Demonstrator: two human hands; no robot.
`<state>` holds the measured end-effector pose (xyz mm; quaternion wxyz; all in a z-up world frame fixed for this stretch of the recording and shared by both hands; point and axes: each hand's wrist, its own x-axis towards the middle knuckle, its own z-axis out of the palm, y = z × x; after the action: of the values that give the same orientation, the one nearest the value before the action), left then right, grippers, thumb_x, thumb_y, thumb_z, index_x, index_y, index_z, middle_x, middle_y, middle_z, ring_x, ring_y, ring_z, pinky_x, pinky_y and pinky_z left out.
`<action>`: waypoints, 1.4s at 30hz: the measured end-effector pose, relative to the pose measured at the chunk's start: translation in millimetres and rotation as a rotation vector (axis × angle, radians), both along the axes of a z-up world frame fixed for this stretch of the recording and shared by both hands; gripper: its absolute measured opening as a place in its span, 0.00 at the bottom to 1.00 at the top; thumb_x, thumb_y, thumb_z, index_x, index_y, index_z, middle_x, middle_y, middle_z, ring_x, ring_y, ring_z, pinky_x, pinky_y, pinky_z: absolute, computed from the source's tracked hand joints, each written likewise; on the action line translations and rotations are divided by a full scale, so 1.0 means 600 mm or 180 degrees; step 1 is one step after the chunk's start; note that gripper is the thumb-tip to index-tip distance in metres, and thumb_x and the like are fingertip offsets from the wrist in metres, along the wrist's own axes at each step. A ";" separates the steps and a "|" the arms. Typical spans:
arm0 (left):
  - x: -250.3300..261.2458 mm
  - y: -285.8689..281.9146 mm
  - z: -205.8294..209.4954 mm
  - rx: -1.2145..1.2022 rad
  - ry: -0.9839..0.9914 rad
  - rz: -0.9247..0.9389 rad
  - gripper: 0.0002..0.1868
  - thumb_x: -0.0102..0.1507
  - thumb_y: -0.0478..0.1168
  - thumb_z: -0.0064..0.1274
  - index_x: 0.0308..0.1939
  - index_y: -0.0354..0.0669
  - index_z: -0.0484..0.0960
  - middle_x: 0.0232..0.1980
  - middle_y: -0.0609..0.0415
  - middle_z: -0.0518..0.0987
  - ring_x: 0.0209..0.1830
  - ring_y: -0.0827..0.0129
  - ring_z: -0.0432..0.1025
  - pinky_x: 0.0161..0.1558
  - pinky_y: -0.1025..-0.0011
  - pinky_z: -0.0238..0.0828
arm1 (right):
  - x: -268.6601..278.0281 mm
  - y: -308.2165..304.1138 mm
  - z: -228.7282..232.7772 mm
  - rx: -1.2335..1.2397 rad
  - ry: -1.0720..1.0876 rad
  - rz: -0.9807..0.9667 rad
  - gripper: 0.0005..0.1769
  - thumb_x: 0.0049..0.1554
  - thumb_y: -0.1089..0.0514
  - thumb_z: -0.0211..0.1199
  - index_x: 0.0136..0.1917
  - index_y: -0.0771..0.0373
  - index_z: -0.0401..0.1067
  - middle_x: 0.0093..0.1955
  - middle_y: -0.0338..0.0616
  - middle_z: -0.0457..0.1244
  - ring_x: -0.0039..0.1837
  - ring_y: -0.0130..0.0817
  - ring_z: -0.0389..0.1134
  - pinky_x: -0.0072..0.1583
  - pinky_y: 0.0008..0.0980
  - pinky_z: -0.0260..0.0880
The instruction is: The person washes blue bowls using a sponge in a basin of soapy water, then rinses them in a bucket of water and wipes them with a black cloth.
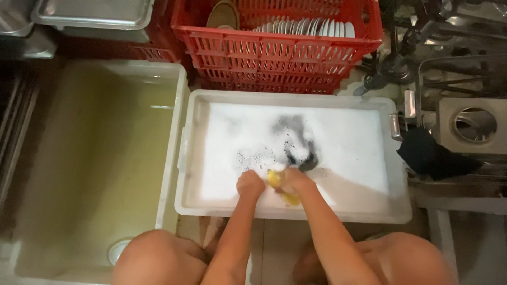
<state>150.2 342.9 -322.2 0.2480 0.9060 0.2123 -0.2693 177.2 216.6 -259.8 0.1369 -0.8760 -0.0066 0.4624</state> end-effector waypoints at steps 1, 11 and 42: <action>0.003 0.001 -0.001 -0.0007 -0.0035 -0.0017 0.11 0.52 0.35 0.45 0.34 0.30 0.76 0.33 0.41 0.75 0.38 0.50 0.71 0.38 0.60 0.69 | 0.004 0.000 0.031 0.0044 0.0057 -0.0095 0.36 0.42 0.46 0.59 0.60 0.64 0.55 0.60 0.53 0.54 0.62 0.43 0.56 0.60 0.39 0.58; -0.006 0.006 -0.017 -0.0117 -0.0632 -0.0174 0.10 0.53 0.34 0.45 0.34 0.27 0.74 0.35 0.35 0.74 0.40 0.46 0.70 0.41 0.59 0.69 | -0.008 -0.002 0.063 0.0108 -0.0244 -0.0405 0.44 0.38 0.36 0.58 0.59 0.65 0.53 0.56 0.56 0.57 0.58 0.46 0.59 0.57 0.41 0.61; 0.002 0.053 0.154 -0.0778 -0.2019 0.1700 0.13 0.62 0.49 0.32 0.40 0.44 0.59 0.36 0.45 0.74 0.41 0.49 0.69 0.44 0.58 0.64 | -0.042 0.025 0.245 0.0783 -0.1613 -0.1609 0.36 0.40 0.38 0.52 0.61 0.50 0.55 0.55 0.52 0.57 0.59 0.46 0.58 0.57 0.37 0.58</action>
<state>151.6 374.7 -229.8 0.4674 0.8212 0.3191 0.0729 151.8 231.3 -113.1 0.3448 -0.9136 0.1206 0.1785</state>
